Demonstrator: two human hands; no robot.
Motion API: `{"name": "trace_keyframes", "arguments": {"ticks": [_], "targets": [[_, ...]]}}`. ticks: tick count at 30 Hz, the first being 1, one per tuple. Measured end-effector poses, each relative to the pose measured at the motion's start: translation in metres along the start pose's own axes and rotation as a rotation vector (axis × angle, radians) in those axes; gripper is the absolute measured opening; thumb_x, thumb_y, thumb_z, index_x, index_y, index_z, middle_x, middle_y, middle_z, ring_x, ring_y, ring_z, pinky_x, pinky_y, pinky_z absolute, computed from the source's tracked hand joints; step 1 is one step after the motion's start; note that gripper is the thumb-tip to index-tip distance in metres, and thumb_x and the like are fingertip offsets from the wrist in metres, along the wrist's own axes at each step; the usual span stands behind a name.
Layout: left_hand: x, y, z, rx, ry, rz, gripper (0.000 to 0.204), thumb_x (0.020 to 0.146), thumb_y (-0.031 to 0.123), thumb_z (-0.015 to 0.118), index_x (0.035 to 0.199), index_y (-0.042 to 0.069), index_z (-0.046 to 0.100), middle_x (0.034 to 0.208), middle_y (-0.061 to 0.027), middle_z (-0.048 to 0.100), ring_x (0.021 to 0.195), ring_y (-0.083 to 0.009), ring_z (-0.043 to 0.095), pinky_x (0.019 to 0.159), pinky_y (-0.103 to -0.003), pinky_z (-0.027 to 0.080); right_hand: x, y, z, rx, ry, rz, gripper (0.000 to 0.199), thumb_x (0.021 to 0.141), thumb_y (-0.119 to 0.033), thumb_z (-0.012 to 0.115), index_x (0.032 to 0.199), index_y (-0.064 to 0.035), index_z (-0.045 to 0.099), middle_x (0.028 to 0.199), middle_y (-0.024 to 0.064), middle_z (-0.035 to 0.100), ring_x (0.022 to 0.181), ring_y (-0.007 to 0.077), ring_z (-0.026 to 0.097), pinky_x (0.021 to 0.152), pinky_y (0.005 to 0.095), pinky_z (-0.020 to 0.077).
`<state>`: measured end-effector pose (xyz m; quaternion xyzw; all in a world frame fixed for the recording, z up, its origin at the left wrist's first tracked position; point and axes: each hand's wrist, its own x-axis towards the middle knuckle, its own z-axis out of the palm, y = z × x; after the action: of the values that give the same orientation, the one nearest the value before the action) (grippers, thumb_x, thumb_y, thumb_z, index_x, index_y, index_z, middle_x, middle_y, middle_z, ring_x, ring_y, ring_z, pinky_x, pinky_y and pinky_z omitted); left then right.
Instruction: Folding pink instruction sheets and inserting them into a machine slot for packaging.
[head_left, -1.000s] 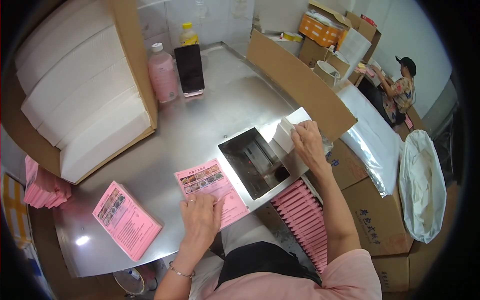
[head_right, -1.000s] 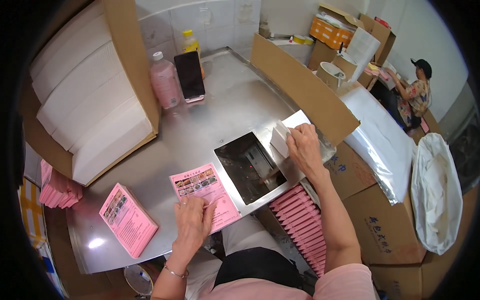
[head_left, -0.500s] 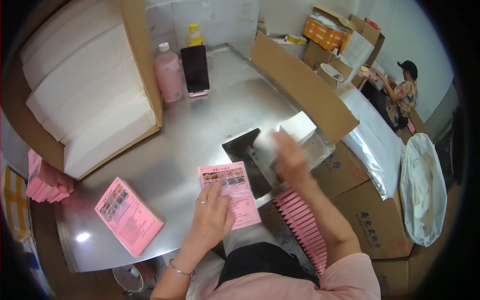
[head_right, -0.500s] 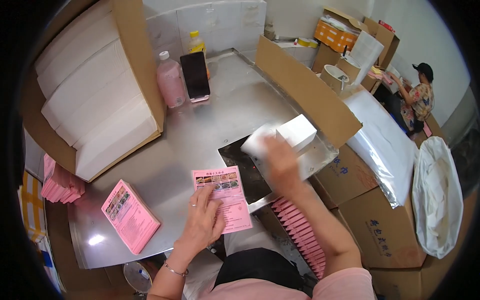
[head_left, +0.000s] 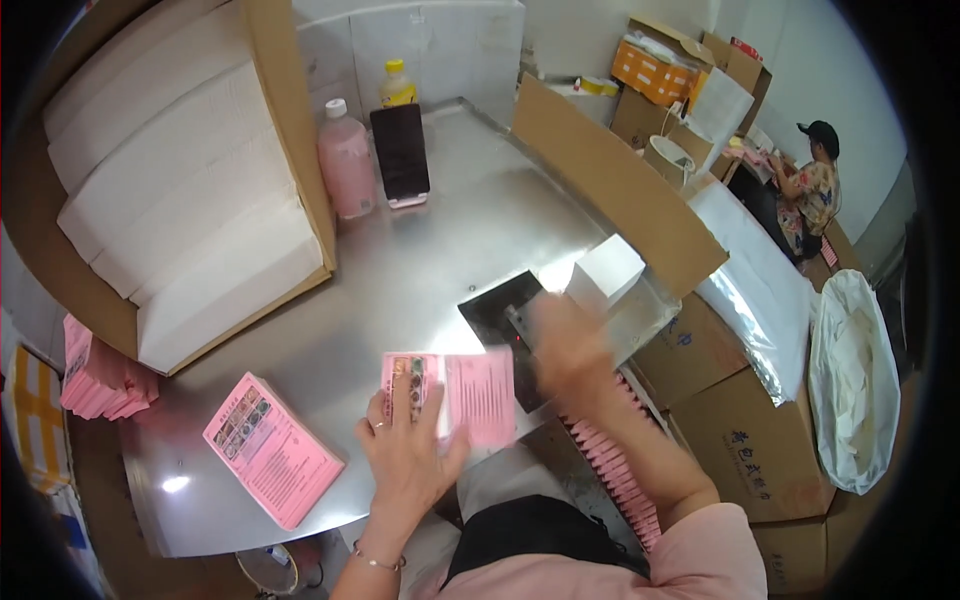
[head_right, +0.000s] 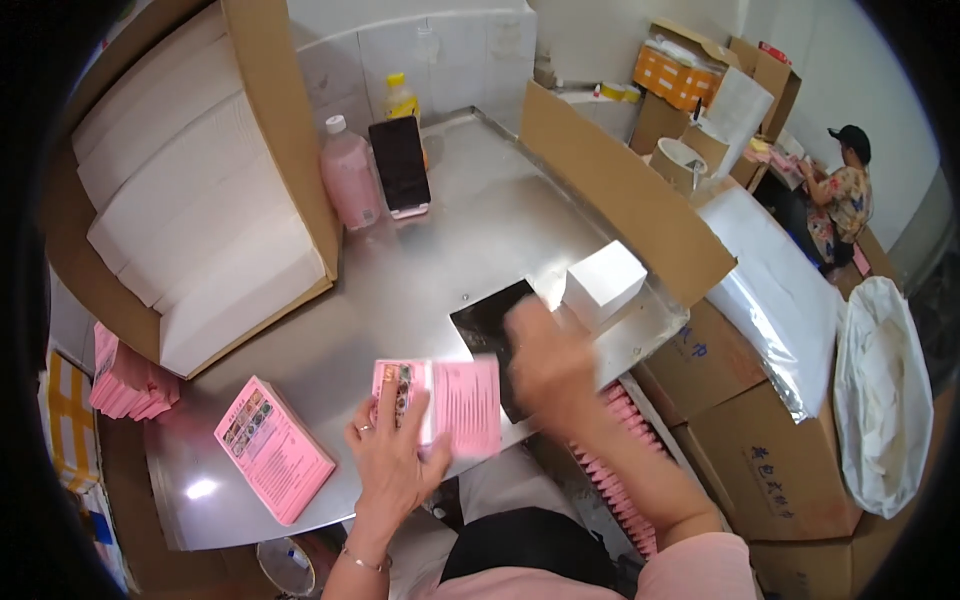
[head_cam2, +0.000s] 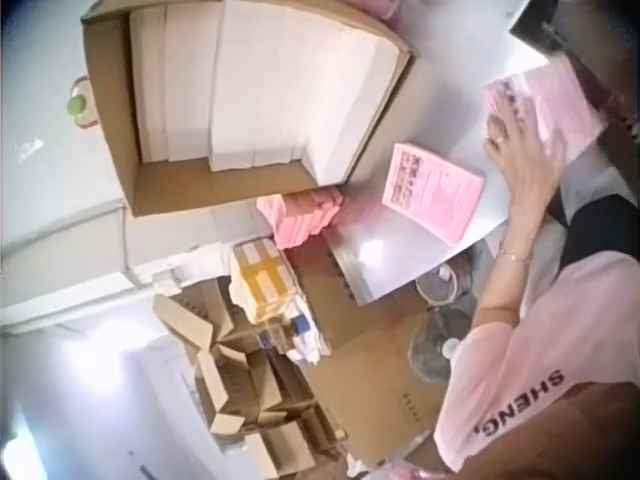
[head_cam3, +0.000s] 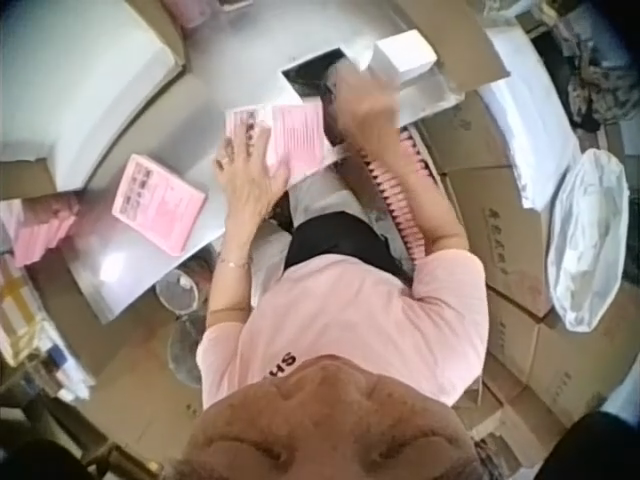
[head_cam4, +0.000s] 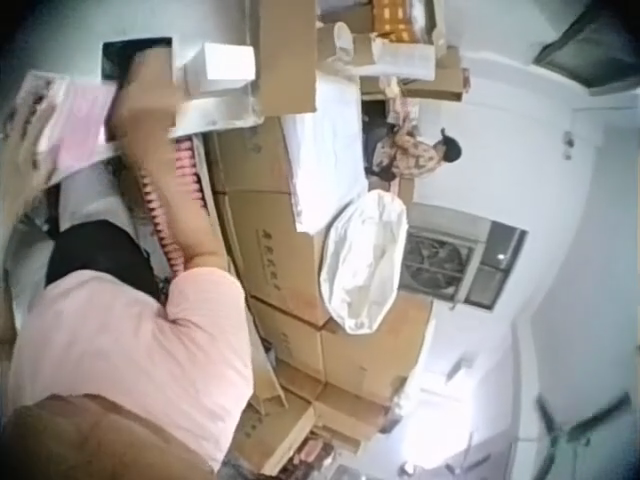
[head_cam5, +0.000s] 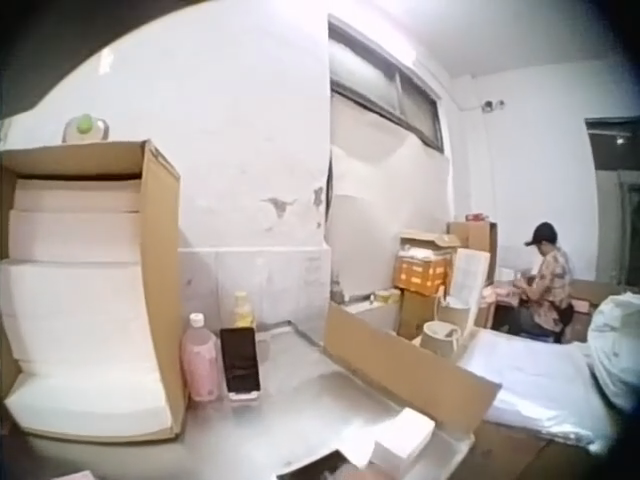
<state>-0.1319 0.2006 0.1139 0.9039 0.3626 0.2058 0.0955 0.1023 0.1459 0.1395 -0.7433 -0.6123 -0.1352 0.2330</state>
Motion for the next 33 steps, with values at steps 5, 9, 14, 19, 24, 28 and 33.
{"name": "trace_keyframes", "arguments": {"ticks": [5,9,14,19,24,28,33], "targets": [[0.013,0.018,0.005,0.148,0.134,0.027,0.061,0.075,0.050,0.075,0.120,0.011,0.066,0.130,-0.0217,0.055,0.103,-0.0366,0.051,0.082,-0.046,0.038,0.011,0.099,-0.001,-0.391,0.284,0.062,0.025,0.088,-0.020,0.068,0.106,-0.0010,0.068,0.091,0.0137,0.059,0.088,0.0306,0.057,0.084,0.0467,0.0450],[0.015,0.015,0.000,0.138,0.183,0.095,0.058,0.077,0.048,0.074,0.119,0.009,0.065,0.123,-0.0201,0.056,0.098,-0.0359,0.052,0.080,-0.046,0.038,0.012,0.106,-0.002,-0.161,0.265,0.138,0.012,0.091,-0.015,0.066,0.091,-0.0034,0.072,0.085,0.0122,0.057,0.085,0.0301,0.056,0.078,0.0451,0.0458],[0.009,0.016,0.015,-0.007,-0.008,0.157,0.049,0.078,0.030,0.075,0.118,0.003,0.064,0.114,-0.0212,0.056,0.100,-0.0389,0.050,0.088,-0.048,0.042,0.006,0.113,-0.004,-0.111,0.365,0.084,0.025,0.085,-0.002,0.061,0.109,-0.0021,0.069,0.100,0.0165,0.064,0.099,0.0350,0.060,0.087,0.0448,0.0496],[0.004,0.000,0.004,-0.206,-0.019,0.115,0.061,0.071,0.030,0.077,0.124,0.006,0.060,0.108,-0.0179,0.055,0.093,-0.0351,0.053,0.079,-0.047,0.043,-0.031,-0.008,-0.001,0.188,0.105,-0.404,0.043,0.084,-0.006,0.063,0.126,0.0007,0.060,0.125,0.0200,0.062,0.115,0.0441,0.059,0.105,0.0555,0.0441],[0.006,0.014,-0.006,-0.156,-0.036,0.155,0.088,0.065,0.030,0.082,0.143,0.008,0.048,0.102,-0.0189,0.053,0.093,-0.0368,0.054,0.078,-0.046,0.042,-0.044,-0.042,0.036,0.149,-0.007,-0.523,0.028,0.082,-0.018,0.067,0.105,-0.0033,0.068,0.102,0.0201,0.060,0.101,0.0364,0.062,0.108,0.0717,0.0308],[0.012,0.017,-0.003,-0.287,-0.060,0.083,0.081,0.079,0.016,0.073,0.151,0.008,0.039,0.097,-0.0132,0.058,0.089,-0.0333,0.057,0.076,-0.042,0.044,0.010,-0.027,0.075,0.165,0.051,-0.218,0.018,0.084,-0.015,0.063,0.095,0.0001,0.063,0.093,0.0235,0.065,0.098,0.0437,0.061,0.106,0.0723,0.0301],[-0.020,-0.013,-0.042,-0.176,-0.114,0.147,0.045,0.077,0.008,0.070,0.121,0.005,0.062,0.097,-0.0126,0.058,0.092,-0.0324,0.057,0.080,-0.047,0.044,0.004,0.045,0.058,0.049,-0.526,0.127,0.015,0.085,-0.011,0.060,0.096,-0.0016,0.064,0.090,0.0246,0.067,0.093,0.0401,0.067,0.084,0.0496,0.0522]]}}
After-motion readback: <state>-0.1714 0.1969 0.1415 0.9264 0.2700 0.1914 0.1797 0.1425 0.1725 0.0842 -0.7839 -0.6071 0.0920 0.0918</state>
